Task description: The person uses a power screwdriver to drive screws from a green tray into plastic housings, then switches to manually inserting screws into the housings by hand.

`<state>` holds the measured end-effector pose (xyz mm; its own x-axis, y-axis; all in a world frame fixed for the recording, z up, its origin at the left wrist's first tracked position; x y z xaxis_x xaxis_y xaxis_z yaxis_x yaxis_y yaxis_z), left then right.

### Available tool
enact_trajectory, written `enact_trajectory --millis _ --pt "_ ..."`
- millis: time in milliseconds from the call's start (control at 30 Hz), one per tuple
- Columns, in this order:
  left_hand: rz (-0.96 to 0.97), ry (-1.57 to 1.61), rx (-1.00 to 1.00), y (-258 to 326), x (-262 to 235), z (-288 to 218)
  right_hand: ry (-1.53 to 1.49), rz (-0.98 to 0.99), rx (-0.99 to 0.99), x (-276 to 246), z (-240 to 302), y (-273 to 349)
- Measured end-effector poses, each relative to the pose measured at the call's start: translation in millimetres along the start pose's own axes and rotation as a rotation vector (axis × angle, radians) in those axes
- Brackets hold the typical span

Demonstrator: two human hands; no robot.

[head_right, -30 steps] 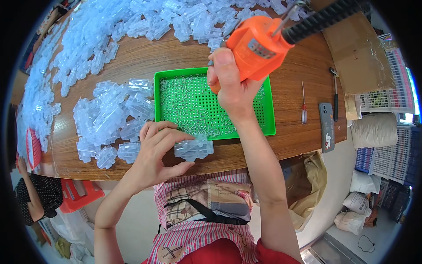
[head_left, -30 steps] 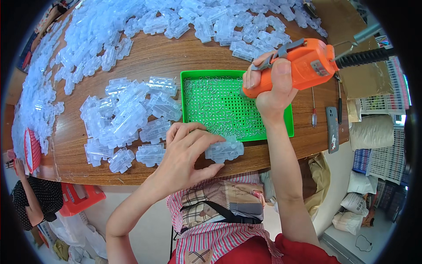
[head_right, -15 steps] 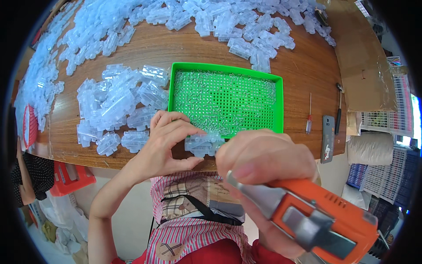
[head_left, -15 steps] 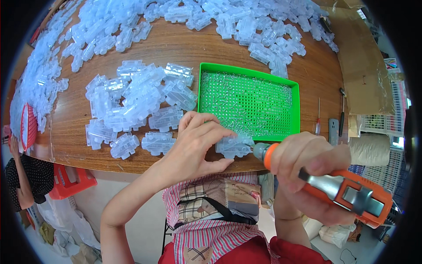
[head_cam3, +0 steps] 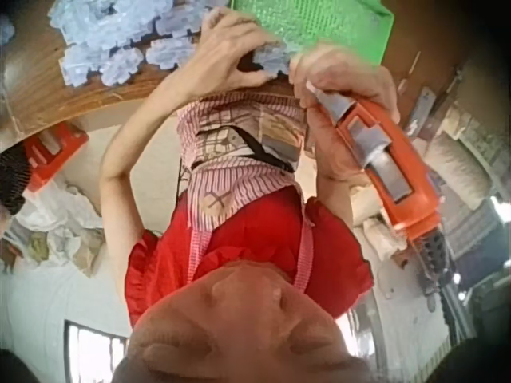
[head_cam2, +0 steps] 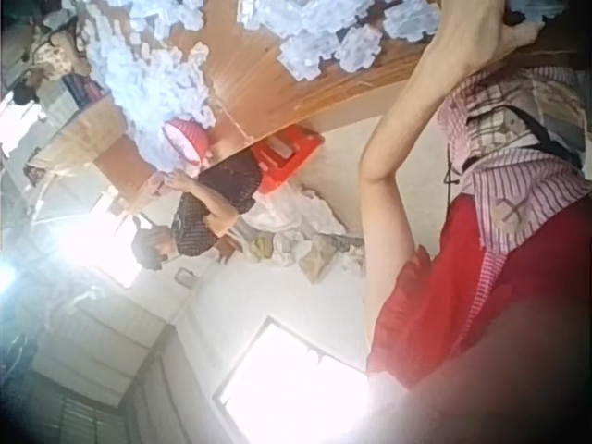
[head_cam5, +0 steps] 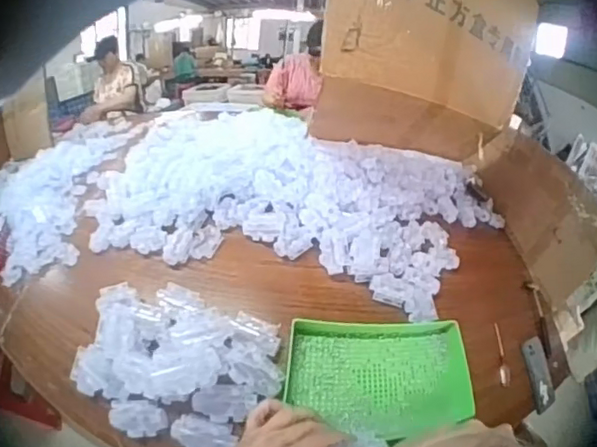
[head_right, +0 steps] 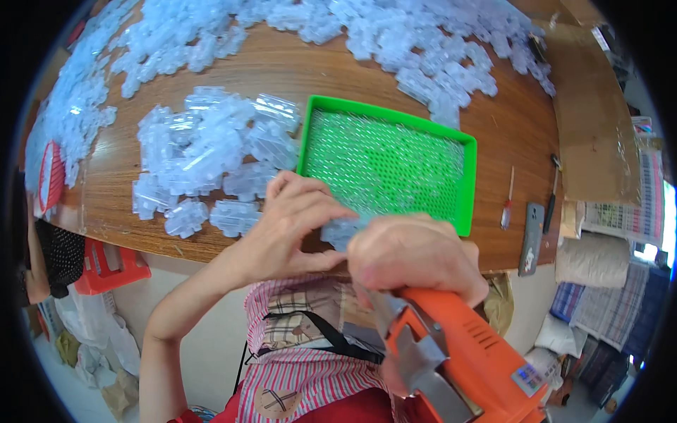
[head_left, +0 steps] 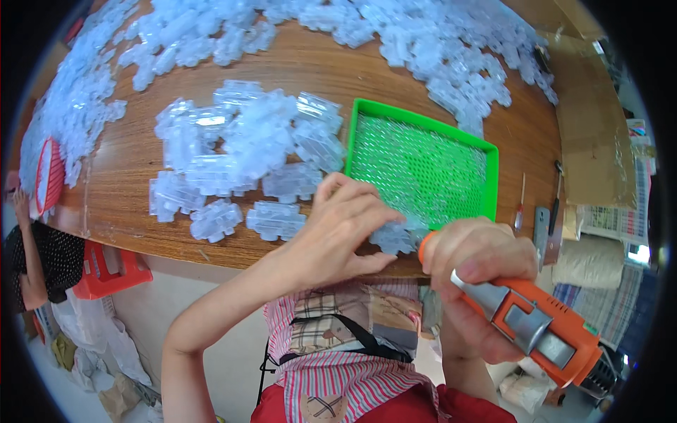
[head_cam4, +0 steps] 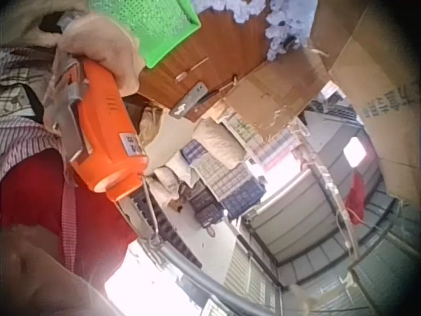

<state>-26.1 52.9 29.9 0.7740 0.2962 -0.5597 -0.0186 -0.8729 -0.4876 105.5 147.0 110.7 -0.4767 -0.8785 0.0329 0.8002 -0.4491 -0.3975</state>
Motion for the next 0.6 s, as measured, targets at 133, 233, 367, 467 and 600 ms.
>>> enact_trajectory --millis 133,233,367,467,600 --pt "0.009 0.003 -0.005 8.0 0.4 3.7 -0.013 0.051 -0.045 8.7 -3.2 -3.3" --pt "0.010 -0.009 -0.005 7.7 2.3 2.0 0.037 -0.047 -0.042 11.8 -2.0 -2.3" --pt "0.022 -0.043 0.003 4.1 -11.6 -8.1 -0.230 -0.189 -0.031 -0.1 12.5 -8.8" --pt "-0.113 -0.208 -0.033 1.8 -64.9 -22.0 -0.320 -0.271 -0.096 -20.3 38.7 -18.1" --pt "-0.149 -0.583 -0.299 19.2 -147.4 6.0 -0.213 -0.343 -0.117 -45.3 32.1 -15.5"
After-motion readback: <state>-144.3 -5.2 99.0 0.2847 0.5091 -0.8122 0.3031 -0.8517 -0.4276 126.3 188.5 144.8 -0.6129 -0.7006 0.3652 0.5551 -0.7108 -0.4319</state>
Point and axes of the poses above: each hand's wrist, its own y-axis away from the middle knuckle, its own x-axis out of the palm, z = x × y, the point moved 3 cm from there along -y, towards the middle knuckle, and after that the axes turned 10 degrees about x, right-handed, at the moved point
